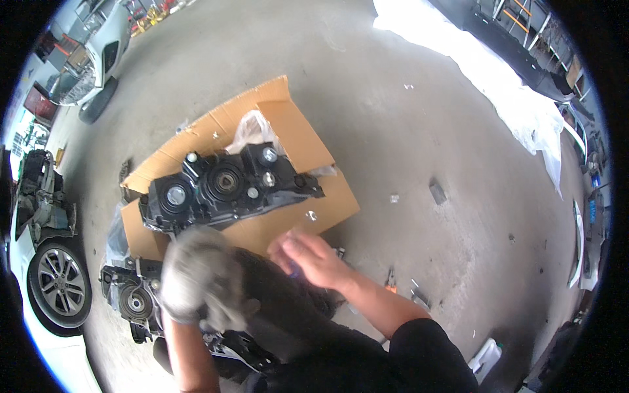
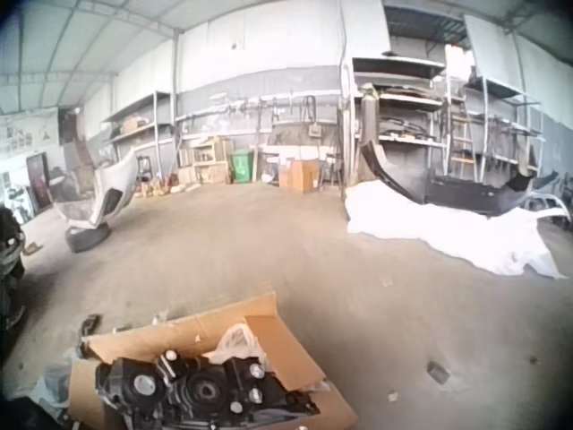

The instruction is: The person removes bulbs from an old headlight assembly and installs them into a new headlight assembly. They use a socket wrench and pliers to remove and install the bulbs, then place the new assembly into a cardboard box.

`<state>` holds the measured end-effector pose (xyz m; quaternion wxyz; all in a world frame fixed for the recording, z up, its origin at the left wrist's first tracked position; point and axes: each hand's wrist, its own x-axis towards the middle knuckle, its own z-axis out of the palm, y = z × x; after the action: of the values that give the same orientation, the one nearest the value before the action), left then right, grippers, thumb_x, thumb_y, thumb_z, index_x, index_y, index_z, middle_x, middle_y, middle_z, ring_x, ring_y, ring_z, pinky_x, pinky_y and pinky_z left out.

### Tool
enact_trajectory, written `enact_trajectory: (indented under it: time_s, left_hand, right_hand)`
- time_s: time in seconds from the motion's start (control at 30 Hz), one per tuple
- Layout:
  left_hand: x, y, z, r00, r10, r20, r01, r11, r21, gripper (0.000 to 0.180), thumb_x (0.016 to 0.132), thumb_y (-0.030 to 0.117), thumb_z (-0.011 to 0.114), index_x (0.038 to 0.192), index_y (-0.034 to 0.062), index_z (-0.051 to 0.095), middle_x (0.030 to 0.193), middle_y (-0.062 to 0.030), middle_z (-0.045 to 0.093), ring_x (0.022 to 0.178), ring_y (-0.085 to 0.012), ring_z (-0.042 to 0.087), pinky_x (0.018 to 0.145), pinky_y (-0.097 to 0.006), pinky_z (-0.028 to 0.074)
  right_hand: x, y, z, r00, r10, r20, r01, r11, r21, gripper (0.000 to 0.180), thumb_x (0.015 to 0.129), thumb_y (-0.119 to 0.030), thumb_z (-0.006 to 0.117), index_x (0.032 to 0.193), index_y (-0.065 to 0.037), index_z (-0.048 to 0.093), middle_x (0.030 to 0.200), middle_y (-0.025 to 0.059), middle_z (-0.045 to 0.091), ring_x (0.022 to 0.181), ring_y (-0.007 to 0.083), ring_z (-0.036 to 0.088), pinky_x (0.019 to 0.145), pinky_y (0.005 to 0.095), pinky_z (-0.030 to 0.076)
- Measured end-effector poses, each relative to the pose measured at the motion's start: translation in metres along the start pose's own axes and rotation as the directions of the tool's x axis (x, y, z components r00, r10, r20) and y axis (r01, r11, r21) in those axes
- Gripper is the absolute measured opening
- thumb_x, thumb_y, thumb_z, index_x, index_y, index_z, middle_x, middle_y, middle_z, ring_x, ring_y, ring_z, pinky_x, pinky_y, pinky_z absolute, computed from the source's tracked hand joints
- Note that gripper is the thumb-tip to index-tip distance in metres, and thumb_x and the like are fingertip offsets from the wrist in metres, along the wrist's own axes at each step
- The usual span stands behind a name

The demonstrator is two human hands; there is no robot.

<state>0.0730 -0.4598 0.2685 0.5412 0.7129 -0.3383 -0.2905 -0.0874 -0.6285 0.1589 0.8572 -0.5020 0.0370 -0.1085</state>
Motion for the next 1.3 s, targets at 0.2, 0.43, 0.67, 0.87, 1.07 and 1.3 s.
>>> enact_trajectory:
  time_s: [0.2,0.43,0.67,0.87,1.07,1.3]
  left_hand:
    - [-0.038,0.002,0.051,0.995,-0.101,0.0,0.091,0.893,0.44,0.04,0.087,0.039,0.071,0.105,0.0035,0.062,0.078,-0.016,0.067,0.071,-0.0335,0.067,0.066,-0.042,0.052]
    - [-0.058,-0.006,0.049,0.982,-0.133,0.134,0.102,0.971,0.216,0.029,0.094,0.031,0.063,0.091,0.0027,0.065,0.076,-0.0184,0.065,0.071,-0.0376,0.066,0.065,-0.044,0.051]
    - [-0.058,-0.003,0.06,0.984,-0.178,0.025,0.156,0.911,0.381,0.028,0.091,0.033,0.066,0.089,0.0049,0.067,0.077,-0.0174,0.066,0.073,-0.0376,0.065,0.067,-0.047,0.051]
    - [-0.06,-0.025,0.077,0.996,-0.057,-0.072,0.091,0.719,0.689,0.033,0.091,0.036,0.065,0.081,0.0051,0.065,0.077,-0.0176,0.067,0.073,-0.0383,0.066,0.068,-0.049,0.052]
    - [-0.052,-0.008,0.065,0.955,-0.243,-0.17,0.292,0.867,0.403,0.034,0.091,0.035,0.064,0.082,0.0029,0.067,0.074,-0.0204,0.066,0.073,-0.0396,0.066,0.066,-0.048,0.05]
    - [-0.06,-0.013,0.061,0.969,-0.216,-0.123,0.244,0.92,0.306,0.028,0.09,0.028,0.065,0.089,-0.0002,0.07,0.074,-0.0201,0.068,0.069,-0.0314,0.068,0.065,-0.041,0.051]
  right_hand:
    - [0.018,-0.032,0.053,0.977,-0.214,-0.018,0.206,0.957,-0.206,0.033,0.109,-0.022,0.043,0.121,0.001,0.063,0.119,0.0099,0.067,0.105,0.0138,0.061,0.095,0.029,0.046]
    - [0.011,-0.03,0.058,0.985,-0.147,-0.089,0.133,0.981,-0.142,0.026,0.105,-0.019,0.053,0.118,0.002,0.059,0.112,0.0096,0.067,0.103,0.0145,0.061,0.092,0.0325,0.049]
    - [0.01,-0.04,0.042,0.866,-0.473,-0.163,0.092,0.471,-0.877,0.018,0.097,-0.015,0.067,0.088,-0.001,0.059,0.071,0.0017,0.058,0.061,0.0051,0.049,0.056,0.0243,0.042]
    - [0.004,-0.06,0.035,0.92,-0.237,-0.311,-0.106,0.614,-0.782,0.022,0.096,-0.018,0.066,0.086,0.0,0.064,0.063,0.0017,0.055,0.054,0.0054,0.045,0.049,0.0246,0.036]
    - [0.005,-0.055,-0.021,0.916,-0.079,-0.392,-0.163,0.822,-0.546,0.025,0.103,-0.026,0.056,0.095,-0.004,0.064,0.07,-0.0046,0.056,0.059,0.0023,0.047,0.053,0.0225,0.04]
    - [-0.024,0.13,-0.132,0.759,0.094,-0.645,-0.426,0.821,-0.381,0.027,0.102,-0.028,0.057,0.09,-0.005,0.063,0.068,-0.0007,0.055,0.054,0.0079,0.05,0.049,0.0256,0.041]
